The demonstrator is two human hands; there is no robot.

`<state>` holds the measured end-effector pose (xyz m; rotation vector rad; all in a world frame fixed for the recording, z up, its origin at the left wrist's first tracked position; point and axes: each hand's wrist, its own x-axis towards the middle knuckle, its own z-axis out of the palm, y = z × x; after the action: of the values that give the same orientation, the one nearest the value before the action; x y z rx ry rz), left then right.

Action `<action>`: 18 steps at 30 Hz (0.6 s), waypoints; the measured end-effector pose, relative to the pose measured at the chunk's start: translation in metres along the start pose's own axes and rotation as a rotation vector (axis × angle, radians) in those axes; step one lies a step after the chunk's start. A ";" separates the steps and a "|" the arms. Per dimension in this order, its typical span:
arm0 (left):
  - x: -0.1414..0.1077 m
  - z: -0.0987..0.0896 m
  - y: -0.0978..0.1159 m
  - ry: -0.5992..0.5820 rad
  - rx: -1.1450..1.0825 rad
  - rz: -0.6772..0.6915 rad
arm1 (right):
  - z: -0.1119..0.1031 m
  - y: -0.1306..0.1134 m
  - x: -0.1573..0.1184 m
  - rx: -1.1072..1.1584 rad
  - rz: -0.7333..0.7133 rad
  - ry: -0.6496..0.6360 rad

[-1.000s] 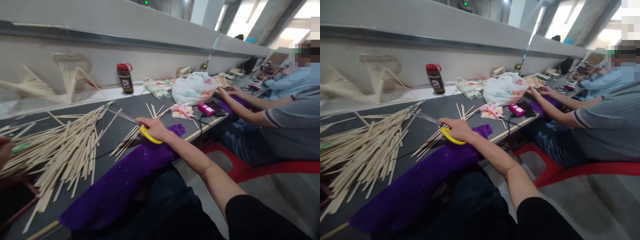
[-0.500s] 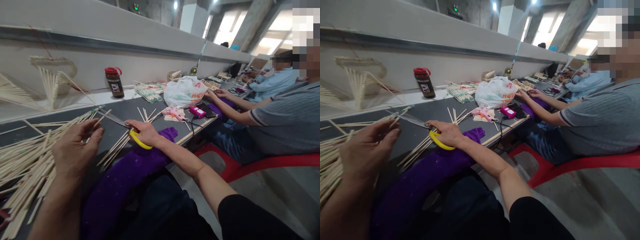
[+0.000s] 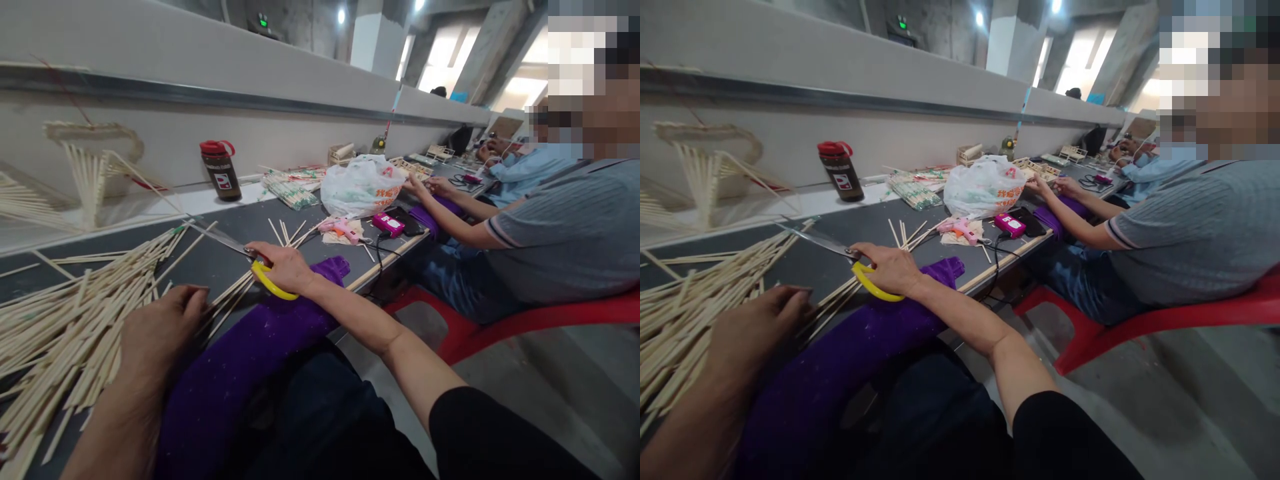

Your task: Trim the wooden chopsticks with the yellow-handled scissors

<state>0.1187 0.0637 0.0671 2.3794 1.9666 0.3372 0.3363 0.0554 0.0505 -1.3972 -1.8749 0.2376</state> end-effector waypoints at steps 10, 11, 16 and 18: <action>-0.011 -0.008 -0.002 0.185 -0.402 -0.042 | 0.001 -0.001 -0.008 0.078 0.031 0.075; -0.011 -0.006 -0.003 0.226 -0.445 -0.063 | 0.002 0.001 -0.008 0.091 0.028 0.102; -0.010 0.005 -0.012 0.299 -0.521 -0.083 | 0.002 0.008 -0.010 0.138 0.015 0.219; -0.010 0.006 -0.013 0.264 -0.466 -0.076 | 0.000 0.008 -0.010 0.149 0.021 0.241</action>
<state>0.1059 0.0568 0.0571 2.0401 1.8052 1.0241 0.3434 0.0498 0.0409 -1.2845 -1.6131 0.2046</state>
